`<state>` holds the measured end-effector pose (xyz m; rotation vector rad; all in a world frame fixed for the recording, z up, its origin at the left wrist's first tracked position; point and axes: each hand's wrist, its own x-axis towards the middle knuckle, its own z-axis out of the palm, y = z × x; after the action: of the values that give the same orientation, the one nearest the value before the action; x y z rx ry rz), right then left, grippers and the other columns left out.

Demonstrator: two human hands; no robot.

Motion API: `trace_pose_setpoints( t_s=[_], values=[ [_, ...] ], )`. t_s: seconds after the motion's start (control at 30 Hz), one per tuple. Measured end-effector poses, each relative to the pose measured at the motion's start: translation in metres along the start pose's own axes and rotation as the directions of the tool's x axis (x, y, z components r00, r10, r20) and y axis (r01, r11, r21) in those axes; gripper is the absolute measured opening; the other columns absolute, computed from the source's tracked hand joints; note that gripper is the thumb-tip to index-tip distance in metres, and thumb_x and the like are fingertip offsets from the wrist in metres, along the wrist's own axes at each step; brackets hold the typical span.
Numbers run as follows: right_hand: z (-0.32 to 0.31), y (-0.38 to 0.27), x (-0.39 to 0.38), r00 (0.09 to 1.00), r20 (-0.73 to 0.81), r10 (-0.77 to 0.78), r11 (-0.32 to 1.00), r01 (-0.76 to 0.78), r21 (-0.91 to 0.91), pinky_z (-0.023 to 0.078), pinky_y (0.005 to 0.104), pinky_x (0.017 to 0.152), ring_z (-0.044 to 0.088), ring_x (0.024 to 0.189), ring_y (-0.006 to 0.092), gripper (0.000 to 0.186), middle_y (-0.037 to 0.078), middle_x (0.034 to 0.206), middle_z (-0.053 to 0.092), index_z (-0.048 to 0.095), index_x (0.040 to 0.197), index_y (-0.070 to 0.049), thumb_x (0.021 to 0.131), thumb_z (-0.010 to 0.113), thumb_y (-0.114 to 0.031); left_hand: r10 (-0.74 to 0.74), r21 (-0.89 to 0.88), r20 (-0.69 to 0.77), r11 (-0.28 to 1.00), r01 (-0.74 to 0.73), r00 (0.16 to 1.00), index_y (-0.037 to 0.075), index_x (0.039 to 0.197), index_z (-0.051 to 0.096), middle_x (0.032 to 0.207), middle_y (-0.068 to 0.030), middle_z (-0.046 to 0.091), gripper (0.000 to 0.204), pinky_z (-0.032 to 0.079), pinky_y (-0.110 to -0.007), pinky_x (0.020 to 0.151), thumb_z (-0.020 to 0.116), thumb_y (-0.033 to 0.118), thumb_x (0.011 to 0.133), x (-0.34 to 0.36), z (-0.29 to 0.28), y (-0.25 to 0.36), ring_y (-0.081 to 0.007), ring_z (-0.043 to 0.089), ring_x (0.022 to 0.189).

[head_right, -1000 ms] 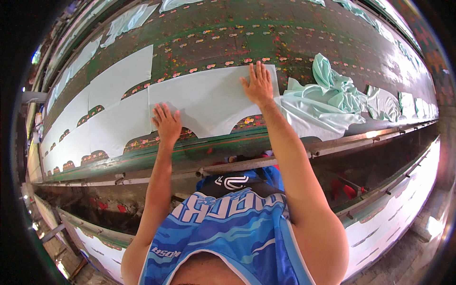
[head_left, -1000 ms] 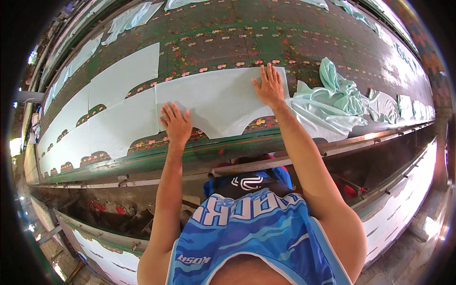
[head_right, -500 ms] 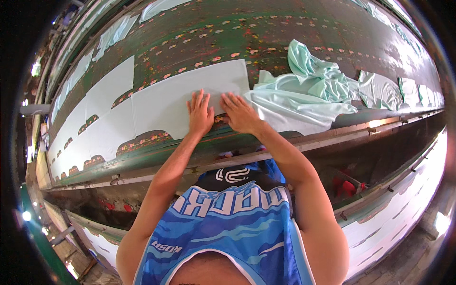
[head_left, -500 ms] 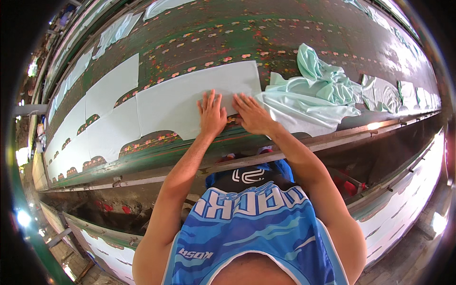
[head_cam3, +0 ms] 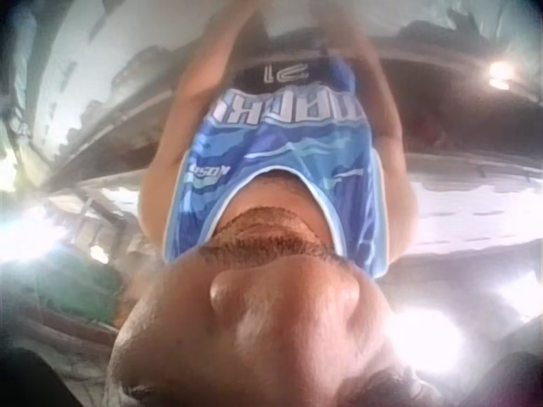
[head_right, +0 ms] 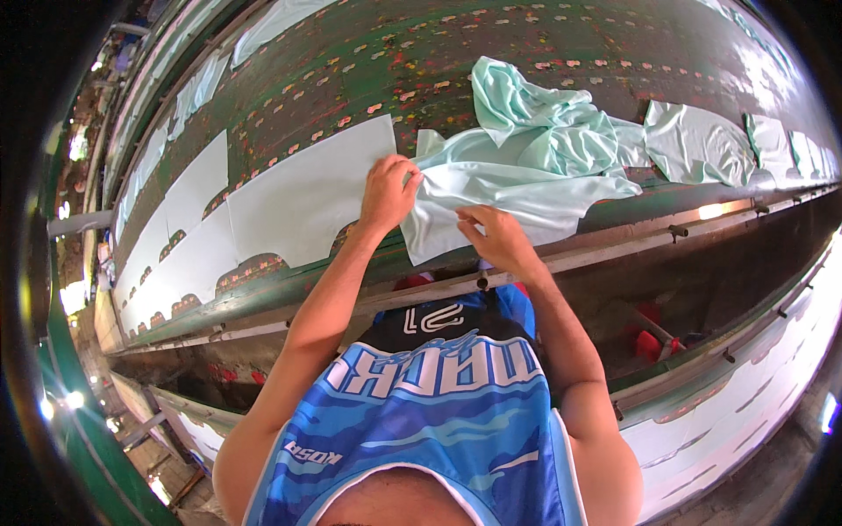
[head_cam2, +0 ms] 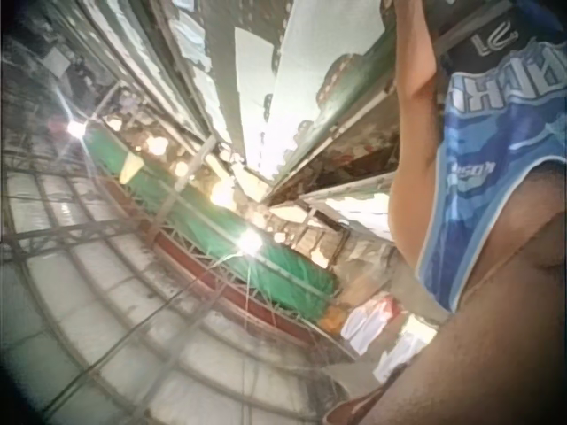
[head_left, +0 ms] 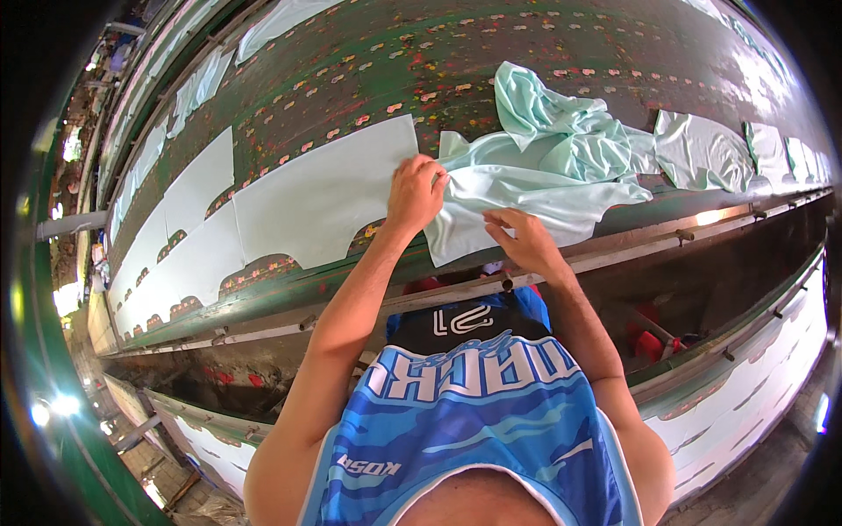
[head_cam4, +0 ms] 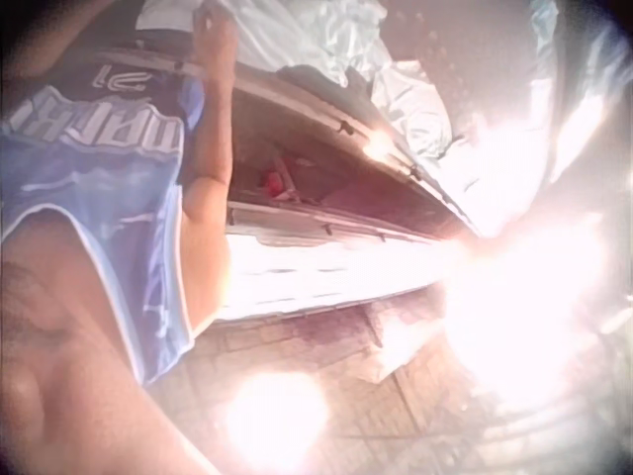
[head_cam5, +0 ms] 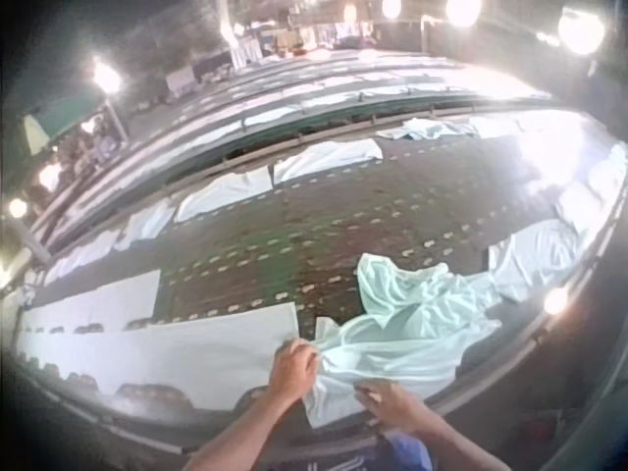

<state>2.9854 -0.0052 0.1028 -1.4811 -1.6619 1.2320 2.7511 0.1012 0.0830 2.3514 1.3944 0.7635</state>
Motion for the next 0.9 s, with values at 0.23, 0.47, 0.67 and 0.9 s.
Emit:
trace_pose_setpoints(
  t_s=[0.23, 0.47, 0.67, 0.9],
  values=[
    [0.026, -0.051, 0.01, 0.846, -0.418, -0.332, 0.94, 0.332, -0.076, 0.054, 0.0402, 0.085, 0.066, 0.1, 0.032, 0.055, 0.02, 0.115, 0.063, 0.056, 0.135, 0.001, 0.089, 0.08, -0.018, -0.161, -0.734, 0.522, 0.414, 0.538, 0.838, 0.002, 0.122, 0.063, 0.092, -0.0052, 0.072, 0.024, 0.055, -0.03, 0.075, 0.063, 0.018, 0.104, 0.029, -0.052, 0.089, -0.0106, 0.065, 0.08],
    [-0.015, -0.079, 0.007, 0.997, -0.081, -0.018, 0.918, 0.049, 0.395, 0.051, 0.0296, 0.075, 0.063, 0.087, 0.0105, 0.025, 0.006, 0.097, 0.072, 0.069, 0.117, 0.005, 0.095, 0.061, 0.0, -0.035, -0.852, 0.398, 0.357, 0.384, 0.917, 0.004, 0.132, 0.061, 0.146, -0.0095, 0.055, 0.036, 0.056, -0.036, 0.095, 0.066, 0.002, 0.097, 0.007, -0.036, 0.046, -0.0198, 0.068, 0.108],
    [-0.055, -0.138, 0.003, 0.978, 0.173, -0.115, 0.807, -0.009, 0.591, 0.052, 0.032, 0.084, 0.064, 0.095, 0.0141, 0.023, 0.007, 0.104, 0.069, 0.071, 0.113, 0.002, 0.098, 0.061, -0.011, 0.195, -0.702, 0.136, 0.71, -0.045, 0.971, 0.005, 0.134, 0.063, 0.136, -0.0143, 0.063, 0.046, 0.043, -0.043, 0.113, 0.073, 0.009, 0.089, -0.033, 0.029, 0.049, -0.0305, 0.058, 0.13],
    [-0.144, -0.209, 0.009, 0.575, -0.817, 0.046, 0.637, 0.613, 0.467, 0.061, 0.0406, 0.08, 0.073, 0.086, 0.0247, 0.032, 0.015, 0.099, 0.074, 0.075, 0.103, 0.005, 0.097, 0.063, -0.024, -0.042, -0.716, 0.384, 0.617, 0.326, 0.922, 0.004, 0.102, 0.067, 0.121, -0.0086, 0.068, 0.018, 0.053, -0.032, 0.088, 0.074, 0.019, 0.097, -0.044, -0.02, 0.062, -0.0159, 0.063, 0.11]
  ],
)
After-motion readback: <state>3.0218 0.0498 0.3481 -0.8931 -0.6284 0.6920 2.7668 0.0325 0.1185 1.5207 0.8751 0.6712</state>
